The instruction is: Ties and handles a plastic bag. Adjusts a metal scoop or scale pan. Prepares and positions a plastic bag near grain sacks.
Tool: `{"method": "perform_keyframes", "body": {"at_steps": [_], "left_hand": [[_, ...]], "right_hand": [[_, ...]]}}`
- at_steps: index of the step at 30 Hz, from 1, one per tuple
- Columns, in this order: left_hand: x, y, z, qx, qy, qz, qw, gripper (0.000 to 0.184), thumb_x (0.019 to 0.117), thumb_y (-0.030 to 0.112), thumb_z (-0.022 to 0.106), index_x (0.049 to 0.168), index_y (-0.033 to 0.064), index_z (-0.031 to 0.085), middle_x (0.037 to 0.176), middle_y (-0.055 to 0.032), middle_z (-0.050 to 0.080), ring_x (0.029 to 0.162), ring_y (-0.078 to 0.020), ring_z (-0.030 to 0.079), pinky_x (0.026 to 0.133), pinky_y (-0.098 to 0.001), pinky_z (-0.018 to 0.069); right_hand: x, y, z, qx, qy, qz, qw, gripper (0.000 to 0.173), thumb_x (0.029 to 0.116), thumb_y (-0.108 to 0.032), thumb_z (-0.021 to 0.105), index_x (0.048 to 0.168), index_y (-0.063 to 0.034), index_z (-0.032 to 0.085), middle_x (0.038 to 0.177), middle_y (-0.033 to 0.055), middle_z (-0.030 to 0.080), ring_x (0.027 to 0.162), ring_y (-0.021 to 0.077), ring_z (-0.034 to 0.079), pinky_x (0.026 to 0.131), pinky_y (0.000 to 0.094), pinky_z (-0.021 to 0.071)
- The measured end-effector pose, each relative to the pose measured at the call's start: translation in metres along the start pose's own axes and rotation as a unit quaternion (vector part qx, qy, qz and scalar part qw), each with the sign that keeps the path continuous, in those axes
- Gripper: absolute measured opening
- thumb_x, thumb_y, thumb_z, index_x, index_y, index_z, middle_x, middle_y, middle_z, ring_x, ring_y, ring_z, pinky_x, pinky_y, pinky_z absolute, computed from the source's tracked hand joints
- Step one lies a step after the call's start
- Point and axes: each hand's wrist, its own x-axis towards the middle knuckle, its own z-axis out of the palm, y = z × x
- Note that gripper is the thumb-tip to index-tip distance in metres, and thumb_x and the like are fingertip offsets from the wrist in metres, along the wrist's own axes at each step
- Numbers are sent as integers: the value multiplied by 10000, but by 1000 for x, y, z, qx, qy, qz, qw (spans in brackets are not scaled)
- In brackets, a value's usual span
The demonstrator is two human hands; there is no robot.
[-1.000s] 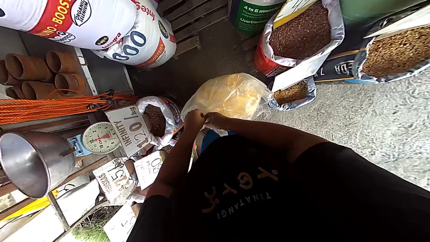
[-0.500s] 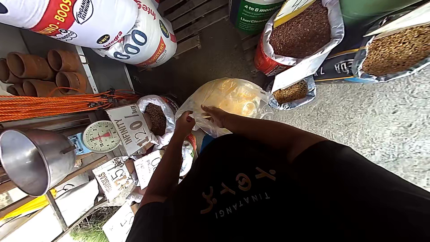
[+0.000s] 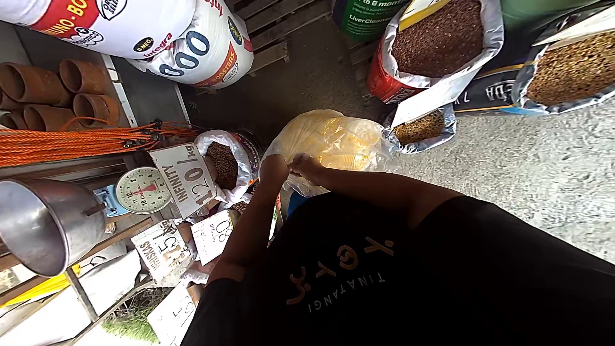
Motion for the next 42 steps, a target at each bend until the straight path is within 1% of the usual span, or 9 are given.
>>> {"method": "perform_keyframes", "body": {"at_steps": [4,8,10,15,19,23,26,31,42], "left_hand": [[15,-18,-6,-93,30,-70,993,306,969,277,642,1056,-3,730,1089,-246,710,1088,-427,670,915,-660,507],[30,-48,5,-251,56,-139,956,359,984,320,657,1147,7,721,1141,-239,701,1113,-395,659,982,-619,488],[31,-51,10,-322,47,-132,936,324,990,263,644,1162,-5,703,1113,-229,694,1035,-355,668,936,-569,517],[12,-34,2,-413,-62,-28,908,208,1000,137,661,1148,-10,664,945,-82,664,758,-112,582,719,-298,511],[14,-28,1,-450,-82,-44,888,202,1029,172,611,1128,13,688,893,-47,675,667,-70,575,608,-229,484],[15,-23,-1,-396,-58,-49,915,370,1026,356,644,1122,3,700,965,-82,701,753,-120,616,708,-309,521],[22,-21,2,-305,-52,-27,950,379,959,349,733,1070,-13,728,989,-150,724,882,-247,680,869,-480,543],[26,-23,4,-281,-31,9,959,342,918,309,786,1127,41,754,1108,-151,746,1078,-286,695,1013,-536,505],[31,-39,18,-179,-10,-66,982,340,993,290,651,1111,-21,722,1130,-260,696,1120,-423,652,980,-640,481]], "right_hand": [[-9,-15,-7,-216,-20,-14,976,275,1029,-170,580,1209,31,630,1122,243,667,1070,366,643,954,574,486],[-13,-16,-15,-296,-52,-55,952,239,1013,-104,580,1178,53,653,1108,245,674,1086,369,636,973,557,474],[-9,-11,-19,-238,-39,-50,969,245,976,-120,641,1133,67,664,1105,242,665,1074,356,619,964,554,467],[9,1,-23,-144,4,-28,989,669,864,-554,774,1270,-35,656,1226,234,663,1185,391,609,1025,640,453],[11,-2,-22,-125,-13,-46,991,409,1026,-340,634,1227,15,662,1216,233,667,1175,365,615,1051,597,445],[-2,-15,-24,-161,-30,-37,986,351,1071,-260,556,1258,24,644,1276,244,639,1236,372,575,1079,592,405],[-3,-14,-22,-194,-19,-24,981,319,1079,-253,541,1241,-5,661,1240,224,654,1195,346,597,1048,562,436],[-3,-13,-21,-235,-30,-15,972,351,1106,-237,468,1297,7,633,1292,253,636,1251,377,581,1077,579,415],[-15,2,-25,-280,-32,-126,951,264,1078,-144,490,1141,43,666,1108,209,695,1076,312,665,1005,507,491]]}}
